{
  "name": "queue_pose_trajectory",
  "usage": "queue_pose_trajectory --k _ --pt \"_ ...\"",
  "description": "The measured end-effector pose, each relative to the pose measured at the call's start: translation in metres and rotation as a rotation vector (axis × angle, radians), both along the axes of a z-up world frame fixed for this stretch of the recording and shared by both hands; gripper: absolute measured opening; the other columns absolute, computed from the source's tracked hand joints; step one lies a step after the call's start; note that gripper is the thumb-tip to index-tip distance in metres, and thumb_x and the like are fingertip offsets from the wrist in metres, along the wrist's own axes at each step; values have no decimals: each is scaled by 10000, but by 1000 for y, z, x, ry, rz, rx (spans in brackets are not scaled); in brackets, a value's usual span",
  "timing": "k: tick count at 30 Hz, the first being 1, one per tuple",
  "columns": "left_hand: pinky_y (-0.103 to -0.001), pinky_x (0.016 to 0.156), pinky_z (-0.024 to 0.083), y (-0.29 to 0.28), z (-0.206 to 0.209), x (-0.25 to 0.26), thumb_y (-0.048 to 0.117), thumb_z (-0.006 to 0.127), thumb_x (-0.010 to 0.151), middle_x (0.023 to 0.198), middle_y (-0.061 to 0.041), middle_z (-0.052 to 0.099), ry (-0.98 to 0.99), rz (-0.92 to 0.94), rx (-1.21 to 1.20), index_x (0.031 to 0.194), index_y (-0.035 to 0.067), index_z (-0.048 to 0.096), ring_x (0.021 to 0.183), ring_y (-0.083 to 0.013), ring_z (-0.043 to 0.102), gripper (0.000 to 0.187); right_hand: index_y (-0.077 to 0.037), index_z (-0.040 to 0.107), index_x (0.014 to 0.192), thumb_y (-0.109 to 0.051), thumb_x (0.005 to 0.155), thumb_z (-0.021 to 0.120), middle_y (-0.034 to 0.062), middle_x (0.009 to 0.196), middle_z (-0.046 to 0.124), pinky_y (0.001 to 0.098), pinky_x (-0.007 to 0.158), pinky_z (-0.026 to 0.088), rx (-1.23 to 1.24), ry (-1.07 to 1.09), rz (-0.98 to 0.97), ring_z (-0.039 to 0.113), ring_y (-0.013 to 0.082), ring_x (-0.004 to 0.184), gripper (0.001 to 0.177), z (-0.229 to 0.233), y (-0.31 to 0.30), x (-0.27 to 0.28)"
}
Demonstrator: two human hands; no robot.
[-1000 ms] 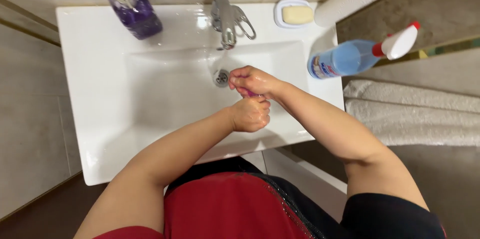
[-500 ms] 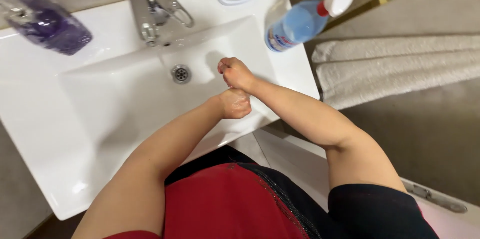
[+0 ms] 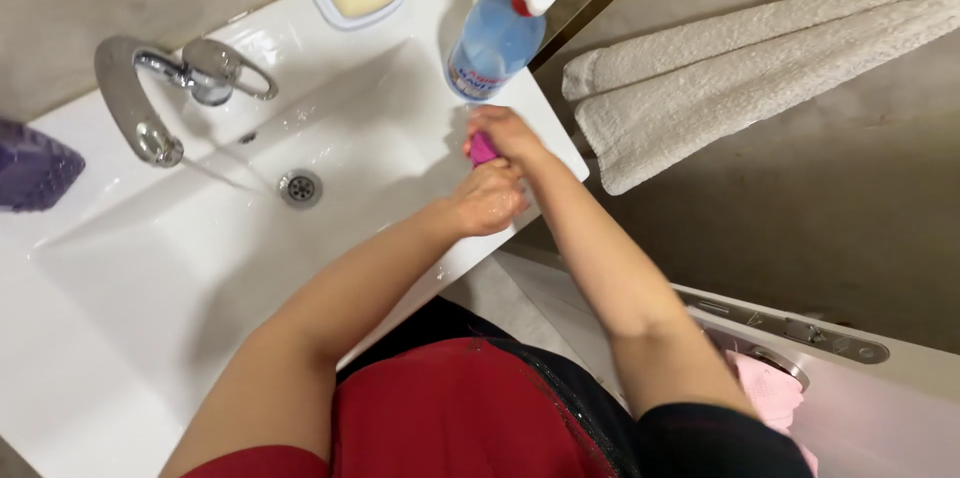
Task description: Cleaning the bathroom sink, faucet, and surrounding accessories using a spray cleaner and microfiber cloths.
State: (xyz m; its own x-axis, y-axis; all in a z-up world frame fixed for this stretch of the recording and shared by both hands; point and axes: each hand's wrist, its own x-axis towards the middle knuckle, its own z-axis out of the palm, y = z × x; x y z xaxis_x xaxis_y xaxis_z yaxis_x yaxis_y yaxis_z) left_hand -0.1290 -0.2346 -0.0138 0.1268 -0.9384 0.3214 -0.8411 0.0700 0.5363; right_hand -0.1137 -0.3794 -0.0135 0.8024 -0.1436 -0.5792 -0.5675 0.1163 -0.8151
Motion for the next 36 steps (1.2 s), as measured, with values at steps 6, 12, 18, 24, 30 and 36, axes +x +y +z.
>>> queue_pose_trajectory --k 6,12,18,24,30,36 --pt "-475 1074 414 -49 -6 9 34 600 873 1175 -191 611 864 771 -434 1104 -2 593 1160 -360 573 235 -3 646 1154 -199 1034 576 133 1053 690 384 875 575 9 -261 -632 665 251 959 240 -37 -77 -56" --pt "-499 1114 372 -61 -44 3 73 625 925 1394 -239 523 623 933 -280 1312 -13 582 1285 -447 480 399 -116 691 1314 -153 925 694 197 1375 584 508 1099 430 -1404 -532 -25 531 412 1274 391 7 -21 -88" --pt "-499 1153 338 -49 -38 5 133 645 840 1443 -225 538 320 658 16 1240 23 636 1383 -406 448 416 -82 702 1233 -94 801 745 225 1380 590 510 1082 432 -1477 -477 193 538 448 1274 434 1 -12 -88" --pt "-550 1193 323 62 1 25 161 559 942 1460 -187 569 283 926 -344 1376 16 560 1405 -376 495 457 -19 661 1288 -63 886 666 154 1389 645 437 1105 472 -1139 -723 238 592 374 1275 405 32 87 -23" --pt "-524 1222 341 172 4 70 102 521 991 1503 -161 563 203 1242 -430 1466 23 493 1430 -383 496 483 -28 479 1523 -105 989 605 192 1632 405 439 1240 321 -944 -871 587 384 382 1500 555 52 202 66" --pt "-531 1150 296 213 -31 48 63 561 911 1519 -221 487 383 1273 -46 1480 26 463 1405 -409 413 578 49 398 1539 -61 873 615 268 1618 361 459 1214 278 -913 -862 676 318 425 1504 709 51 225 69"
